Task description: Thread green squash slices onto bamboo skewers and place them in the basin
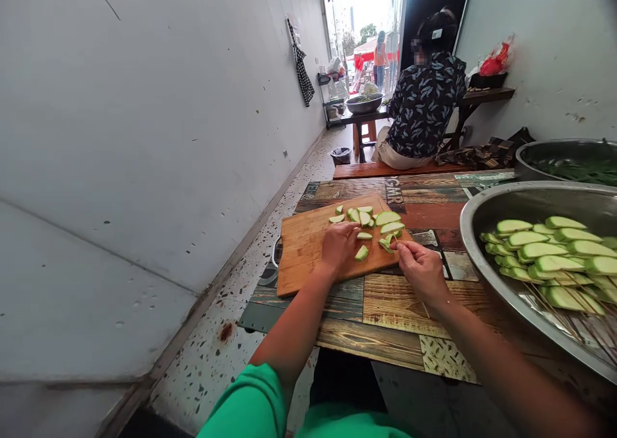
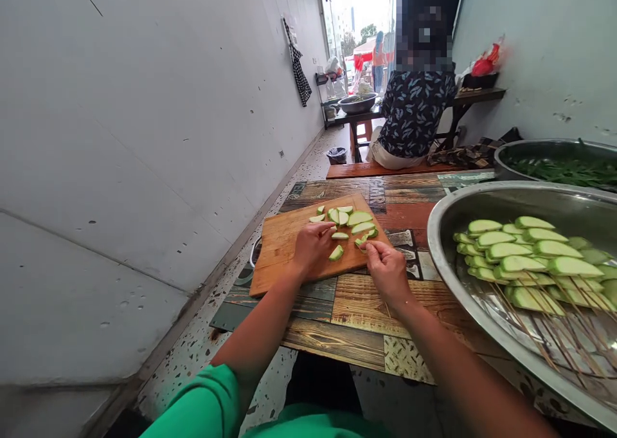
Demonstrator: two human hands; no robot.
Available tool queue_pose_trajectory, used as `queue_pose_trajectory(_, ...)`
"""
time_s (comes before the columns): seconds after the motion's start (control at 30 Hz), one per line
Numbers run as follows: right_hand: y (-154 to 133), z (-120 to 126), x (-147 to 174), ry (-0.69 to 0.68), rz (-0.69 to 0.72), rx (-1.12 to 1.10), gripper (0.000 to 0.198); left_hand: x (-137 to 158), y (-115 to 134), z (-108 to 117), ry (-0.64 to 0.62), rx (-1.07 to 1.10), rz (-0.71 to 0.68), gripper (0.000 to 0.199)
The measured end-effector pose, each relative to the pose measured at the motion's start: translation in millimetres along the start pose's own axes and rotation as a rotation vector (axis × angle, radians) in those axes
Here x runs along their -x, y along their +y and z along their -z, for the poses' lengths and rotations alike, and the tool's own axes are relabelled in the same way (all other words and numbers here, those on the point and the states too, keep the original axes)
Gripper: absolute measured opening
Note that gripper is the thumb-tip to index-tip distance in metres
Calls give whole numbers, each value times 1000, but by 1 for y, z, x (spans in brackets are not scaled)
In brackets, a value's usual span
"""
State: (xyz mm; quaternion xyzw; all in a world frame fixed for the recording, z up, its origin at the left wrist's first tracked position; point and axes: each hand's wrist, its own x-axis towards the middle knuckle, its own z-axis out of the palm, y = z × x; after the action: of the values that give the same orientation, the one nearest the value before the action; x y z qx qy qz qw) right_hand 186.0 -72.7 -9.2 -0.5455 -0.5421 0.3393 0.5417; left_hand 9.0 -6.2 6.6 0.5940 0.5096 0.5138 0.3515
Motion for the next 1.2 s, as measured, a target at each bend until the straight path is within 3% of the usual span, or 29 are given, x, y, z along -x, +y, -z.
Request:
queue_pose_trajectory(0.1, 0, -2, 1, -17, -20, -19, 46, -2, -10, -5, -79, -108, -28, 17)
queue_pose_trajectory(0.3, -1, -4, 2, -27, -69, -36, 46, -4, -17, -7, -58, -235, -127, 12)
queue_pose_trajectory(0.67, -2, -4, 2, -80, -68, 34, 48, -4, -6, 3, -65, -247, -48, 14)
queue_pose_trajectory(0.8, -7, -4, 4, -108, -52, 39, 48, -6, -7, 8, -106, -358, -39, 16)
queue_pose_trajectory(1.0, -2, -3, 4, 18, -92, -16, 44, -6, -1, 20, -192, -508, 23, 18)
queue_pose_trajectory(1.2, 1, -2, -2, 75, -233, -238, 44, -7, 2, 27, -319, -508, 0, 17)
